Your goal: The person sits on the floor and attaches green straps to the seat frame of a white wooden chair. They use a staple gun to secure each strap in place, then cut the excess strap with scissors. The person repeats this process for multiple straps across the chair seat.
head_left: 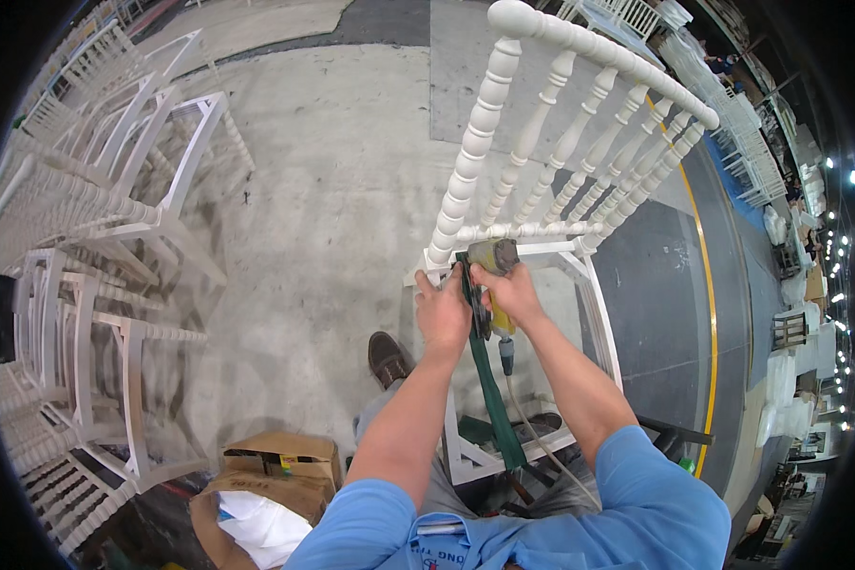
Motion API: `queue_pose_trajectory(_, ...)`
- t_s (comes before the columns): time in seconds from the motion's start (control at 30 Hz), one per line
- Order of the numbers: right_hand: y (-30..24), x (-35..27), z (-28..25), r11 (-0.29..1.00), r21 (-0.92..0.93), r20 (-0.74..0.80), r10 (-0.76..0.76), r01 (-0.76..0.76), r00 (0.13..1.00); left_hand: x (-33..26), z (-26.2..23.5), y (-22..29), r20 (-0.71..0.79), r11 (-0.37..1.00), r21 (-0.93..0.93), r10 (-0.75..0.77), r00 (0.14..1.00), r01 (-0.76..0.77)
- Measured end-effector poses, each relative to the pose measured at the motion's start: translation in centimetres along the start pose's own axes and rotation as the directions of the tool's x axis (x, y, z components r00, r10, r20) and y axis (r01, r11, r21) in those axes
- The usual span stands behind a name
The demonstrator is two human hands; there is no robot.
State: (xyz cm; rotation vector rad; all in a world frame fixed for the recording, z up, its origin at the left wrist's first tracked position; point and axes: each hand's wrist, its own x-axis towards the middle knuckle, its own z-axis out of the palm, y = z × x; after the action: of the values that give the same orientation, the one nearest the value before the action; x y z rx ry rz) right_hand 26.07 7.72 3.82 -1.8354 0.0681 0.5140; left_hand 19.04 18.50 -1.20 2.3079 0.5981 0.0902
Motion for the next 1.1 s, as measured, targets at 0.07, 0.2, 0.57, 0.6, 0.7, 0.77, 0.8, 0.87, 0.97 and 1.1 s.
queue_pose_trajectory(0.07,-0.2,0.2,0.6,1.0,-0.015,0.006,-0.006,0.006,1.0,0.1,0.3,-0.7,-0.041,1.0,0.001,0.015,0.999,-0.015)
queue_pose_trajectory(0.2,-0.3,-0.3,1.1,1.0,0.009,-0.013,0.027,-0.027,1.0,0.3,0.6,-1.5,-0.08,0.999,-0.01,0.03,0.996,-0.031)
queue_pose_trajectory(0.57,-0.1,-0.8,0.5,0.999,0.031,-0.011,0.01,-0.009,1.0,0.3,1.0,-1.1,-0.089,0.999,-0.051,-0.001,0.996,-0.004)
queue_pose_trajectory(0.6,-0.1,-0.6,0.3,1.0,0.024,-0.013,0.004,-0.003,1.0,0.3,1.0,-1.0,-0.097,0.999,-0.049,0.005,0.995,-0.01)
queue_pose_trajectory(0.7,0.0,-0.4,0.0,1.0,0.0,0.001,0.008,-0.008,1.0,0.3,1.1,-1.3,-0.112,0.999,-0.034,0.005,0.994,-0.009)
queue_pose_trajectory(0.77,-0.1,-0.3,0.0,1.0,-0.007,-0.008,0.001,-0.001,1.0,0.3,0.9,-1.4,-0.101,0.999,-0.044,0.004,0.995,-0.009)
queue_pose_trajectory(0.8,-0.1,-0.5,-0.1,1.0,-0.006,-0.026,-0.006,0.006,1.0,0.3,0.8,-1.4,-0.096,0.999,-0.049,0.004,0.995,-0.008)
queue_pose_trajectory(0.87,0.3,-1.0,-0.7,1.0,-0.003,-0.039,0.005,-0.005,0.999,0.1,0.8,-0.8,-0.127,0.997,-0.069,0.012,0.992,-0.021)
queue_pose_trajectory(0.97,-0.3,-1.3,-1.9,0.999,0.021,-0.03,0.027,-0.027,0.999,-0.1,0.8,-0.2,-0.111,0.996,-0.089,-0.004,0.994,-0.006)
queue_pose_trajectory(1.1,-2.6,-5.8,-4.4,0.997,0.072,-0.079,0.039,-0.033,0.996,0.6,0.8,-1.9,-0.188,0.992,-0.103,0.054,0.981,-0.074)
